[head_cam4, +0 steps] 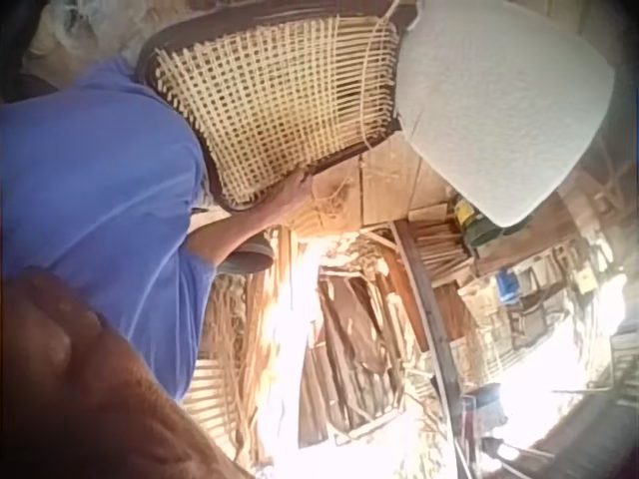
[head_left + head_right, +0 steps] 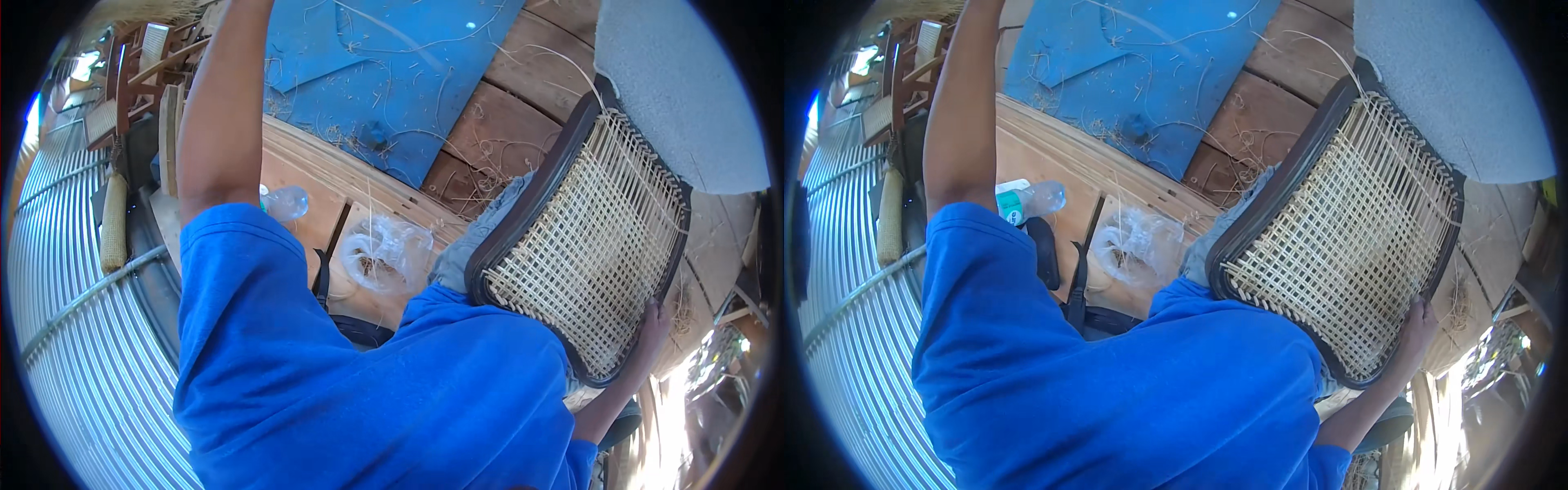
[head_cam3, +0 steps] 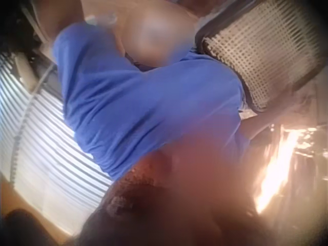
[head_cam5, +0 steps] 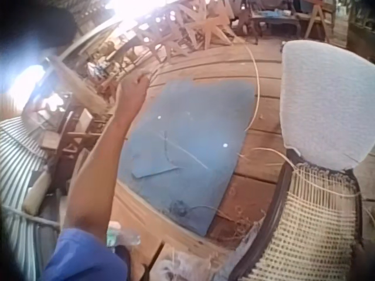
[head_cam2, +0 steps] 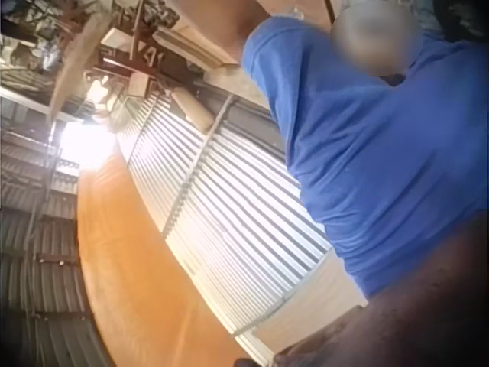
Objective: Repairing a chair seat by weaving replacement cane strips.
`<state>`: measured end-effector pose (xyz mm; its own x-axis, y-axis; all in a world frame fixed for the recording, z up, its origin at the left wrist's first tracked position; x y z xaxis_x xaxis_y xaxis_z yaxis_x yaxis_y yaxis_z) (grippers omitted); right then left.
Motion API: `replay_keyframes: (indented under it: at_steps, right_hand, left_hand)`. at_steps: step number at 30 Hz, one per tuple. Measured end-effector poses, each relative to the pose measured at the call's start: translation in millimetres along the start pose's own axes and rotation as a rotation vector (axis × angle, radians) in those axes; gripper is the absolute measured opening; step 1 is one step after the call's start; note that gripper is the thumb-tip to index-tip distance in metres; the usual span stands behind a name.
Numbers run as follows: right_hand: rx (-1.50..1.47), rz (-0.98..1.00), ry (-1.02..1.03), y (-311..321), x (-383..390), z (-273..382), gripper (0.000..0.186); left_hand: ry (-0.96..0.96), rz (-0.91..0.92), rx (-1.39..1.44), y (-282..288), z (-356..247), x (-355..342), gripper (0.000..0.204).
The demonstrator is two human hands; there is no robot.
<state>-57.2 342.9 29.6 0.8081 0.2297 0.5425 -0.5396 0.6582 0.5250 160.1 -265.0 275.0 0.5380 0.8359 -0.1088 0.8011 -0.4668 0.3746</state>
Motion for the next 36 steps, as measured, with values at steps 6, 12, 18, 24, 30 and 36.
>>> replay_keyframes:
  at_steps: [6, 12, 18, 24, 30, 36]
  right_hand:
    - [-0.056, -0.058, -0.049, -8, 7, 13, 0.026]
    - [0.093, -0.033, 0.013, -2, 1, 8, 0.027]
    - [-0.079, 0.029, -0.119, -1, -8, -5, 0.022]
    - [-0.100, -0.021, -0.146, -2, -4, -2, 0.019]
    - [-0.137, -0.047, -0.200, -2, -6, -2, 0.016]
    - [-0.174, -0.090, -0.269, -8, -2, 7, 0.017]
  left_hand:
    - [0.050, -0.105, -1.406, 29, 312, 18, 0.032]
    - [0.588, 0.532, -1.430, -63, 417, 216, 0.028]
    - [0.730, 0.750, -1.357, -108, 488, 305, 0.022]
    - [1.144, 0.395, -1.024, -135, 416, 283, 0.024]
    - [1.025, 0.183, -1.222, -133, 440, 287, 0.024]
    - [0.618, 0.267, -1.078, -191, 416, 270, 0.025]
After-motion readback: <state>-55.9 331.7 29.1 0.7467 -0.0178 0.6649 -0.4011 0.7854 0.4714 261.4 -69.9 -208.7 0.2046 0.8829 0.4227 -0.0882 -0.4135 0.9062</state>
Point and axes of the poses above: each hand's wrist, its own x-axis away from the middle knuckle, its own y-axis out of the back of the hand, z = x × y, the point moved 4 cm from there along -x, towards the middle knuckle, and after that the axes turned 9 degrees about -x, right-handed, at the moved point
